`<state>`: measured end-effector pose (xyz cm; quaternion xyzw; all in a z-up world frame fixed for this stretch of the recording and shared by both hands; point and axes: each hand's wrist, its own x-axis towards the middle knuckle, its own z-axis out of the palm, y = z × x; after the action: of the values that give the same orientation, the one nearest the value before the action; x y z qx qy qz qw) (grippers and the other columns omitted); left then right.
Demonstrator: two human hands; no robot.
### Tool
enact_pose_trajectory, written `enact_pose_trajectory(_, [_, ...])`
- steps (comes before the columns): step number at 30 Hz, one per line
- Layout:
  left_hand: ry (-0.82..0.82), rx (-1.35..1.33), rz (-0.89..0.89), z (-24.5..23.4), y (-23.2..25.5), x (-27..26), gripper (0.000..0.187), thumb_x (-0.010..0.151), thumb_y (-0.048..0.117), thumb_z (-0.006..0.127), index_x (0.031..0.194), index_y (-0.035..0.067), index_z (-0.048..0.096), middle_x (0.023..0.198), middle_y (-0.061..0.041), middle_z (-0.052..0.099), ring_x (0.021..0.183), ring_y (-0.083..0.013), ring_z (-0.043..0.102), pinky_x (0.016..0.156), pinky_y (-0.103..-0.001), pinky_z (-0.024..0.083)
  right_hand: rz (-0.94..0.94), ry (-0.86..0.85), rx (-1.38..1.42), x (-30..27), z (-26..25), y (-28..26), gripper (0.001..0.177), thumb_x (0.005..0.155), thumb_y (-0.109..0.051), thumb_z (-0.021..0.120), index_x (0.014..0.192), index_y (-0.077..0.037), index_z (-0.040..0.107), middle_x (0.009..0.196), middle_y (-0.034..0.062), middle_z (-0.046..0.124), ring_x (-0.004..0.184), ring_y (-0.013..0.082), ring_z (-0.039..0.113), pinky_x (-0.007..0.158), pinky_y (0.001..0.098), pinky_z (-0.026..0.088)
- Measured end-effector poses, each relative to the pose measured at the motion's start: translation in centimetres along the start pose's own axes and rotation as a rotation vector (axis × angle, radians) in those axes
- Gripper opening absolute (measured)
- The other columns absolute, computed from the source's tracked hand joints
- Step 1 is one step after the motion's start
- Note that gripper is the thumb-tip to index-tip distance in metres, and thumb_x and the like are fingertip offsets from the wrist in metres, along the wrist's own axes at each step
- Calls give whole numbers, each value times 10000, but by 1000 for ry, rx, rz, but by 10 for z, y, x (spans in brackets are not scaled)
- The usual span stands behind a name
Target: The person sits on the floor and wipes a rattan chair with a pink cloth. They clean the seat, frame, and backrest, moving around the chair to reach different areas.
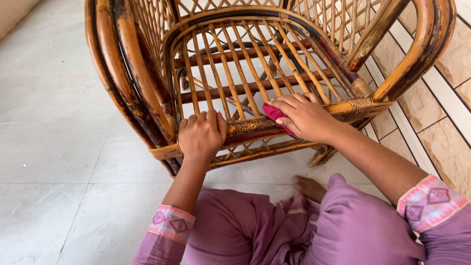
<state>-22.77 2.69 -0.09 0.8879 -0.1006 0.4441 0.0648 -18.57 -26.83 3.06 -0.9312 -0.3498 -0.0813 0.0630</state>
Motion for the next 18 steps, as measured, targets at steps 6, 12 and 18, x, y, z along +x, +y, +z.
enact_pose_trajectory(6, [-7,34,12,6,-2,-1,251,929,228,630,719,107,695,631,-75,679,546,-242,664,541,-375,510,-53,-34,-8,-5,-7,-9,617,942,-263,631,1524,-163,450,1457,76,560,1357,291,487,1071,524,350])
enact_pose_trajectory(12, [-273,88,-190,14,17,-16,286,1033,310,615,1114,47,693,1035,-191,706,948,-349,676,912,-543,488,-73,-88,28,-5,-33,-9,799,741,-246,828,1474,-174,517,1447,67,577,1275,312,530,1092,451,423])
enact_pose_trajectory(18, [-509,-40,-196,-30,135,-101,884,757,477,728,1496,87,438,1606,-288,291,1476,-539,188,1058,-788,187,-21,-186,-23,11,-38,-9,833,655,-383,909,1390,-165,582,1342,75,638,1248,296,569,1105,441,424])
